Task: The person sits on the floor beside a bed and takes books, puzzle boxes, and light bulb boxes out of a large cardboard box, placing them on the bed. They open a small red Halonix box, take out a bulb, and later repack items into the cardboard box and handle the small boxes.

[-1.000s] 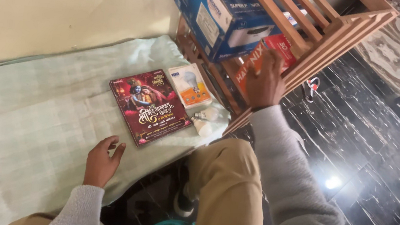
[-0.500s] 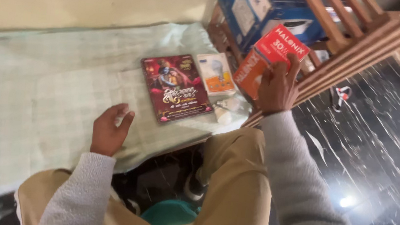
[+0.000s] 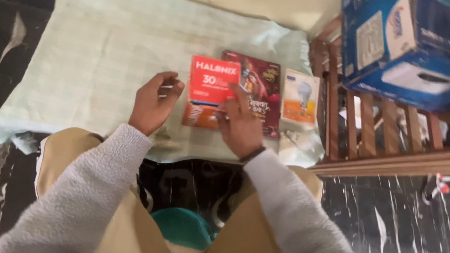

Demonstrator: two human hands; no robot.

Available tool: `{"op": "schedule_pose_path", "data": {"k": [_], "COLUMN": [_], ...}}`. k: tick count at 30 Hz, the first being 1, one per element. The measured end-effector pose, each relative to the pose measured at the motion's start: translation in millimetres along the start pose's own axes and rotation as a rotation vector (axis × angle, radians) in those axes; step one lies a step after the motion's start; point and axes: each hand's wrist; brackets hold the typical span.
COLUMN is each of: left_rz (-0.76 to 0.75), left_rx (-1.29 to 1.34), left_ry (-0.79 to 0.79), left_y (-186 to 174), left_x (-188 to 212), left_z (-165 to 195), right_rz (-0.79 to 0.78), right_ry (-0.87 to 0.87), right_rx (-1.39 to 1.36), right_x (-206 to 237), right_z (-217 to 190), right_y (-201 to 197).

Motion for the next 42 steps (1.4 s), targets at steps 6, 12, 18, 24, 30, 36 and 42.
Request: {"op": "schedule_pose_path", "data": {"k": [6, 12, 18, 24, 30, 36, 42], "left_rz": [-0.108, -0.05, -0.065, -0.086, -0.16, -0.2, -0.248], "left_rx": [-0.16, -0.198, -0.066, 0.056, 0.001, 0.122, 0.139], "left_ry": [-0.012, -0.121, -0.383, -0.376, -0.377, -0.381, -0.375], "left_y": [-11.7, -12.0, -1.2, 2.4, -2.6, -15.5, -24.9], "left_x": [-16.9, -16.7, -22.3, -25.4, -23.1, -21.0, -21.4], "left_z": [-3.8, -5.7, 8.7, 12.2, 9.1, 6.6, 12.4], "right_rz": [-0.167, -0.168, -0.142, -0.045, -0.018, -0.061, -0.129], "right_ry": [0.009, -0.049, 0.309, 0.44, 0.518, 0.689, 0.731], "right_rx": [-0.151, -0.191, -0.276, -0.354, -0.522, -0.718, -0.726], "right_x": [-8.9, -11.3, -21.1, -11.1, 5.9, 3.9, -0.8], "right_z": [-9.9, -14.3, -10.7, 4.2, 22.6, 33.0, 32.6], "right_y": [36.8, 33.2, 11.7, 13.1, 25.4, 33.5, 32.9]}}
Point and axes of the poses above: each hand's wrist, its own x-axis away from the middle knuckle, its own y-axis out of the palm, z = x × y, and after that the axes turned 8 degrees about z, right-handed
